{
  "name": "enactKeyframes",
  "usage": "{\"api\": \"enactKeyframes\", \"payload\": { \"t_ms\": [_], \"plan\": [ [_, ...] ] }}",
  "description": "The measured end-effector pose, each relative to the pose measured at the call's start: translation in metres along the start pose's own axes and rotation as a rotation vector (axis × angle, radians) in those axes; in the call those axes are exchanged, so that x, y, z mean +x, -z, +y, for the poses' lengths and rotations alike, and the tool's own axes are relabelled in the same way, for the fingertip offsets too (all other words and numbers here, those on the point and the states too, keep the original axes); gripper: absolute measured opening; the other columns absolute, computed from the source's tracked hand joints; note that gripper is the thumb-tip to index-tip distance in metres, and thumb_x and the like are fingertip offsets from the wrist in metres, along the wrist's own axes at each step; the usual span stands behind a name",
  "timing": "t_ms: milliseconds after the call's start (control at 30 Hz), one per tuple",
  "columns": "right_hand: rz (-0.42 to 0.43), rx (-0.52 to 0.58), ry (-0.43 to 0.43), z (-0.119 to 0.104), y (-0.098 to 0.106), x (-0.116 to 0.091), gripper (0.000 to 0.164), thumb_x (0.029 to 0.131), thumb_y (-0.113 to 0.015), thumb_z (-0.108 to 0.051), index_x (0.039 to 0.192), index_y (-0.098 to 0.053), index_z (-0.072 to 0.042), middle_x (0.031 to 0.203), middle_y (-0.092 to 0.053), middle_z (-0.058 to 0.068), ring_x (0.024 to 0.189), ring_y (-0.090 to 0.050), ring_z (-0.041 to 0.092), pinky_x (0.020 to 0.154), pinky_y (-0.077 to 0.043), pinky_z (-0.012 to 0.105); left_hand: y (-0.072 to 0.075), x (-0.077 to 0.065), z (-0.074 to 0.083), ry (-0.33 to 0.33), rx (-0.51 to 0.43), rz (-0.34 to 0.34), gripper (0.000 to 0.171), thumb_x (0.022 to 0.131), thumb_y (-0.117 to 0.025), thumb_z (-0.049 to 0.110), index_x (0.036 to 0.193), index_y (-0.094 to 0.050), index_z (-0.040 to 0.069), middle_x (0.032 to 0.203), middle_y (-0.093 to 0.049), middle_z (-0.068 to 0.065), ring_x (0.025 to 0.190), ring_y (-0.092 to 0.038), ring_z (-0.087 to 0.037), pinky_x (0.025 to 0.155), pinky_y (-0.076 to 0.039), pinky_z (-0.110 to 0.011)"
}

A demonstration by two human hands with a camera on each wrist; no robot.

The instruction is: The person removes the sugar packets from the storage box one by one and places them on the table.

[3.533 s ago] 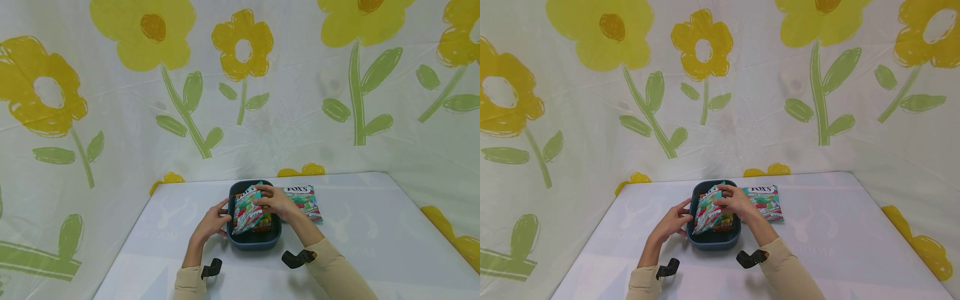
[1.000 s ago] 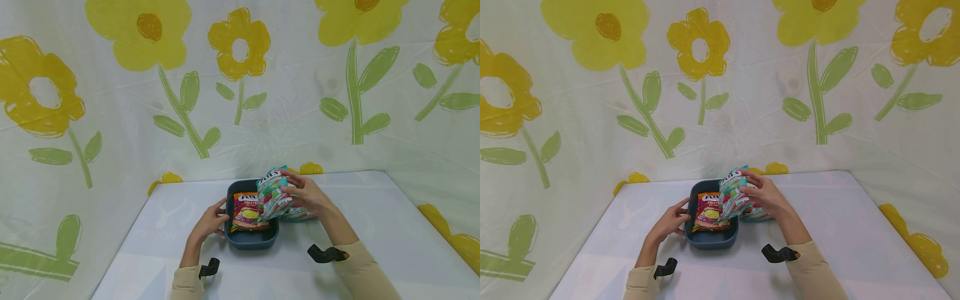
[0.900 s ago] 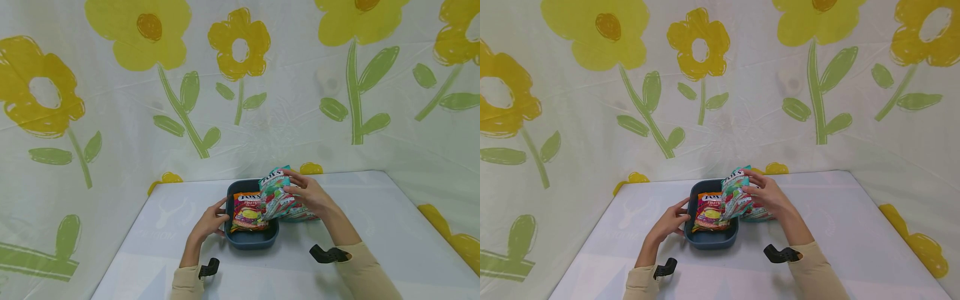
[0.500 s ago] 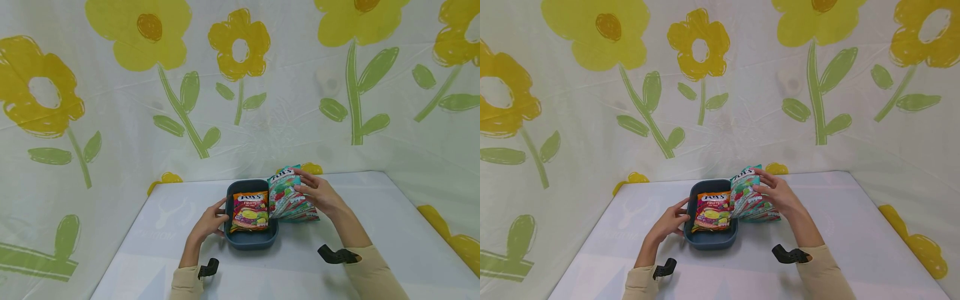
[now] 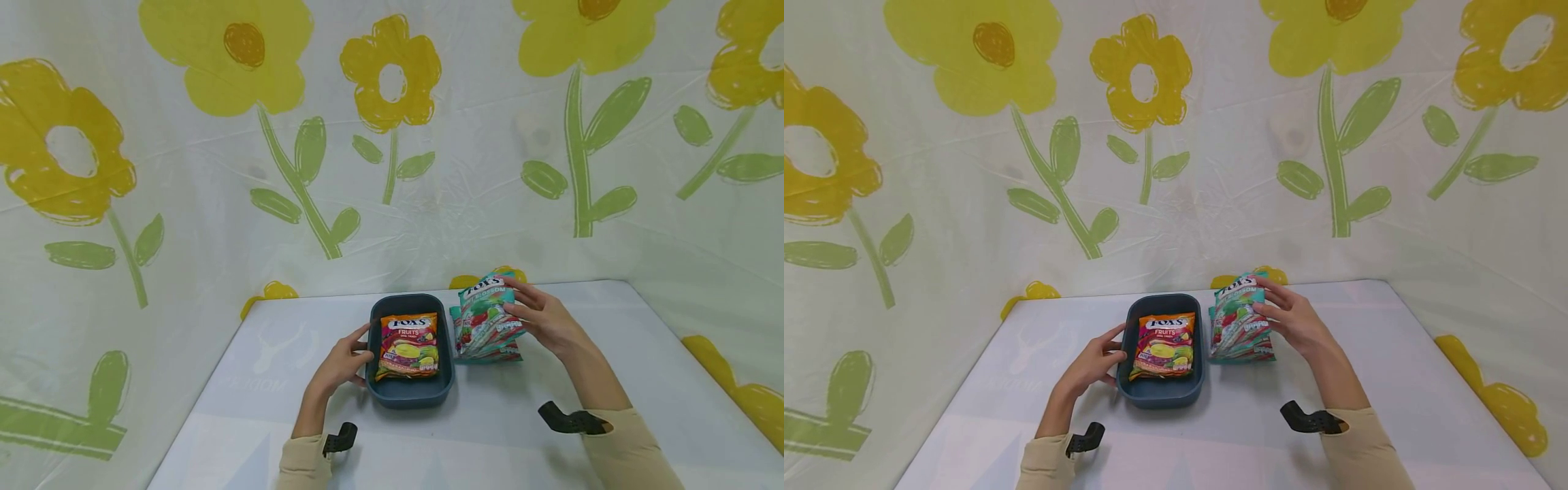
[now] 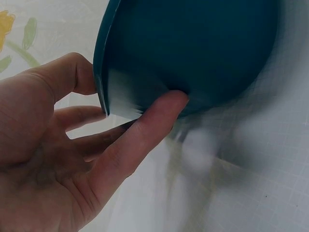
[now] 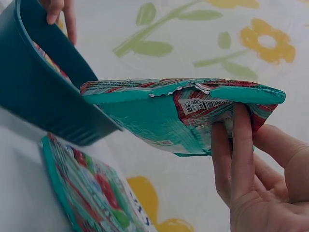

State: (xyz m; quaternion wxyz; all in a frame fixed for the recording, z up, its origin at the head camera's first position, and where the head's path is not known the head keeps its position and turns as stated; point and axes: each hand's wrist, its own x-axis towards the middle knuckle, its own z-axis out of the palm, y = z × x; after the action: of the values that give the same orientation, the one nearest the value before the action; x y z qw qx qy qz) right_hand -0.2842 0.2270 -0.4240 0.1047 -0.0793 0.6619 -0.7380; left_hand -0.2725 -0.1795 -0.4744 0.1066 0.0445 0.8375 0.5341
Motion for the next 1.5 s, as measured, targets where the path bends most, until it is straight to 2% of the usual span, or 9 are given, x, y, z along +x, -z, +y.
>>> {"api": "enactKeyframes", "payload": {
  "t_ms": [200, 1200, 1333, 1500],
  "plan": [
    [0.01, 0.045, -0.006, 0.002, 0.011, -0.005, 0.065, 0.097, -0.059, -0.014, 0.155, -0.03, -0.017, 0.132, -0.052, -0.009, 0.106, -0.061, 0.006, 0.087, -0.057, 0.02, 0.0, -0.001, 0.0, -0.002, -0.005, 0.0, 0.069, 0.09, -0.061, 0.011, 0.153, -0.034, 0.019, 0.134, -0.057, -0.027, 0.101, -0.067, -0.029, 0.053, -0.061, -0.038],
    [0.068, 0.169, -0.045, 0.015, 0.064, -0.028, 0.067, 0.097, -0.056, -0.007, 0.156, -0.026, -0.018, 0.124, -0.057, -0.013, 0.103, -0.062, 0.003, 0.087, -0.057, 0.018, 0.0, 0.0, 0.001, -0.006, 0.006, 0.005, 0.068, 0.091, -0.059, 0.011, 0.154, -0.033, 0.019, 0.134, -0.056, -0.028, 0.099, -0.066, -0.029, 0.054, -0.061, -0.04],
    [0.084, 0.166, -0.065, 0.015, 0.069, -0.029, 0.069, 0.096, -0.059, -0.009, 0.156, -0.027, -0.02, 0.125, -0.054, -0.013, 0.103, -0.061, 0.003, 0.087, -0.057, 0.018, 0.0, -0.006, 0.011, -0.004, 0.002, 0.002, 0.068, 0.091, -0.058, 0.008, 0.154, -0.033, 0.015, 0.134, -0.055, -0.031, 0.098, -0.066, -0.031, 0.056, -0.061, -0.043],
    [0.074, 0.183, -0.053, 0.018, 0.074, -0.029, 0.068, 0.096, -0.058, -0.006, 0.156, -0.027, -0.017, 0.122, -0.058, -0.013, 0.102, -0.062, 0.004, 0.087, -0.058, 0.019, 0.001, -0.019, 0.029, -0.012, -0.007, 0.0, 0.067, 0.091, -0.058, 0.007, 0.153, -0.034, 0.012, 0.133, -0.055, -0.032, 0.097, -0.066, -0.03, 0.057, -0.061, -0.043]
  ]
}}
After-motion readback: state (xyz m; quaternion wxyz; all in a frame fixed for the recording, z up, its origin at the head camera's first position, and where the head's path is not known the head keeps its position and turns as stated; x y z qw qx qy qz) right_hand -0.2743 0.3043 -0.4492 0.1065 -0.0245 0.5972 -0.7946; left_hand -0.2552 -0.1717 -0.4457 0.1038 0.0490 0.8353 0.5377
